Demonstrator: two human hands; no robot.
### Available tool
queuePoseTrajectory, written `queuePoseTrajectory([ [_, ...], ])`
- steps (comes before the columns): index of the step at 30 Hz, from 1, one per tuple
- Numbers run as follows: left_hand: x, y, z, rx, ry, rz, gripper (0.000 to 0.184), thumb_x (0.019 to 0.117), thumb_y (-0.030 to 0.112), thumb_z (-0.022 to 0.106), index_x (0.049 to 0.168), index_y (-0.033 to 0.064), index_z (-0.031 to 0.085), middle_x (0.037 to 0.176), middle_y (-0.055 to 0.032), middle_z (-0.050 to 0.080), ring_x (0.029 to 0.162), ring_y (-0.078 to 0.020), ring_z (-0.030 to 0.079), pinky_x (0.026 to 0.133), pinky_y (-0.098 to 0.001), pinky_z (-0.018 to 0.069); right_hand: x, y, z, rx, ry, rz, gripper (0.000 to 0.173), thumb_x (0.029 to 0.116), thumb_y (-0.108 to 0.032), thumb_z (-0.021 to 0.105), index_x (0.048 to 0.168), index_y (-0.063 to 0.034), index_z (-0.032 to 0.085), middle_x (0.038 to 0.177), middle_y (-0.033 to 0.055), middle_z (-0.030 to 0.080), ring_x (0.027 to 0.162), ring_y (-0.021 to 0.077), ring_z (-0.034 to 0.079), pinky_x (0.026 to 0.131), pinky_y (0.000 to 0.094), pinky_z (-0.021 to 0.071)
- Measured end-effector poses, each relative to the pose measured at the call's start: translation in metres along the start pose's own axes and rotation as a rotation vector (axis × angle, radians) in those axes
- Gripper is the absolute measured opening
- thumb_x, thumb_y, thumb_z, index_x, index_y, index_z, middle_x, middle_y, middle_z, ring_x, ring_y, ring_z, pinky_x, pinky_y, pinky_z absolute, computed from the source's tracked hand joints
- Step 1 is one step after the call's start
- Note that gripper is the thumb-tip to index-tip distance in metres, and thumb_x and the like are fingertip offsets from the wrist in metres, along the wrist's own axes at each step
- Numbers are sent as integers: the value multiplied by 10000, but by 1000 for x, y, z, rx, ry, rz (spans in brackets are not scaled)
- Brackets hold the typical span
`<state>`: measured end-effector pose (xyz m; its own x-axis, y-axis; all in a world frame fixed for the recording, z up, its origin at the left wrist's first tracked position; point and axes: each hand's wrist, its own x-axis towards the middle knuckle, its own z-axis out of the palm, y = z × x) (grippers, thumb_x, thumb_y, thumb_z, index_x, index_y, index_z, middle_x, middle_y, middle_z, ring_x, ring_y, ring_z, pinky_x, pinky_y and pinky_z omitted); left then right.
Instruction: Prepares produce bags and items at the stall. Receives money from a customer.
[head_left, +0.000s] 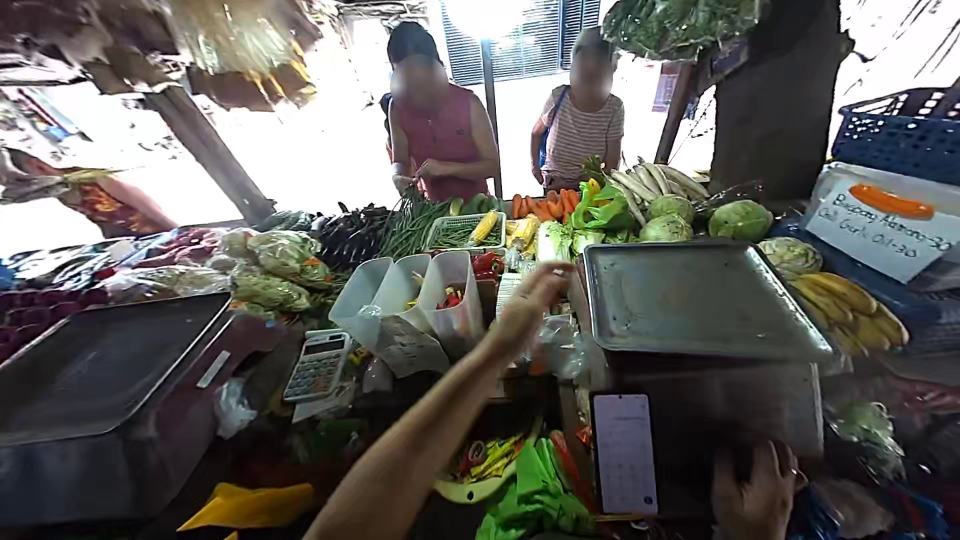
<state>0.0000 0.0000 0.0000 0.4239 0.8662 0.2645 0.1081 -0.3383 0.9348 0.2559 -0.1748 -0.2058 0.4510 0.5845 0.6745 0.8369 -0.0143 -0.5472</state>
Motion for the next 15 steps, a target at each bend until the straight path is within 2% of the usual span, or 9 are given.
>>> queuePoseTrajectory([
  [1, 16, -25, -27, 199, 116, -34, 352, 1088, 148, 412, 1361, 17, 592, 1333, -157, 626, 1146, -222, 641, 978, -424, 530, 0, -1, 1, -4, 3, 2, 412, 940, -317, 486, 1040, 42, 661, 1058, 299, 637, 1080, 465, 586, 982, 629, 368],
  [3, 42, -67, -84, 596, 252, -69, 344, 1049, 205, 550, 1331, 24, 625, 1423, -201, 563, 1307, -327, 555, 1092, -531, 458, 0, -1, 2, -18, 14, -1, 429, 950, -337, 477, 1046, 39, 663, 1082, 299, 637, 1102, 463, 578, 996, 620, 360],
  [4, 51, -84, -110, 736, 299, -108, 370, 1019, 243, 593, 1317, 29, 641, 1467, -236, 515, 1355, -402, 504, 1102, -609, 422, 0, 0, 4, -32, 27, -6, 428, 947, -341, 472, 1040, 30, 664, 1096, 297, 640, 1113, 461, 577, 996, 611, 365],
  [6, 60, -99, -144, 887, 342, -273, 444, 1005, 312, 617, 1367, 54, 616, 1560, -268, 397, 1428, -492, 382, 1107, -714, 328, -1, 0, 6, -46, 53, -19, 396, 957, -344, 480, 1059, -2, 651, 1137, 289, 630, 1154, 439, 564, 1029, 570, 358],
  [8, 63, -101, -155, 1003, 306, -427, 564, 1000, 386, 634, 1469, 87, 543, 1618, -268, 315, 1477, -523, 290, 1094, -784, 262, -1, -1, 7, -60, 62, -39, 411, 966, -365, 483, 1129, -15, 624, 1203, 294, 613, 1211, 423, 547, 1075, 541, 335],
  [10, 67, -100, -148, 1116, 229, -493, 664, 1001, 433, 623, 1545, 93, 452, 1633, -262, 304, 1501, -527, 252, 1098, -803, 243, -1, 0, 7, -63, 47, -52, 478, 977, -383, 480, 1227, 9, 594, 1310, 318, 580, 1309, 432, 512, 1135, 534, 311],
  [13, 69, -91, -135, 1156, 139, -545, 702, 1020, 383, 606, 1599, 86, 345, 1656, -231, 284, 1522, -513, 218, 1099, -780, 280, -2, 3, 8, -40, -18, -52, 619, 980, -408, 454, 1386, 53, 533, 1466, 341, 485, 1442, 458, 401, 1206, 537, 257],
  [15, 69, -92, -134, 1151, 134, -543, 713, 1009, 360, 629, 1604, 95, 338, 1660, -222, 281, 1524, -508, 222, 1098, -772, 299, -1, 5, 9, -39, -34, -71, 654, 990, -432, 445, 1430, 48, 509, 1494, 338, 461, 1464, 459, 371, 1226, 525, 232],
])
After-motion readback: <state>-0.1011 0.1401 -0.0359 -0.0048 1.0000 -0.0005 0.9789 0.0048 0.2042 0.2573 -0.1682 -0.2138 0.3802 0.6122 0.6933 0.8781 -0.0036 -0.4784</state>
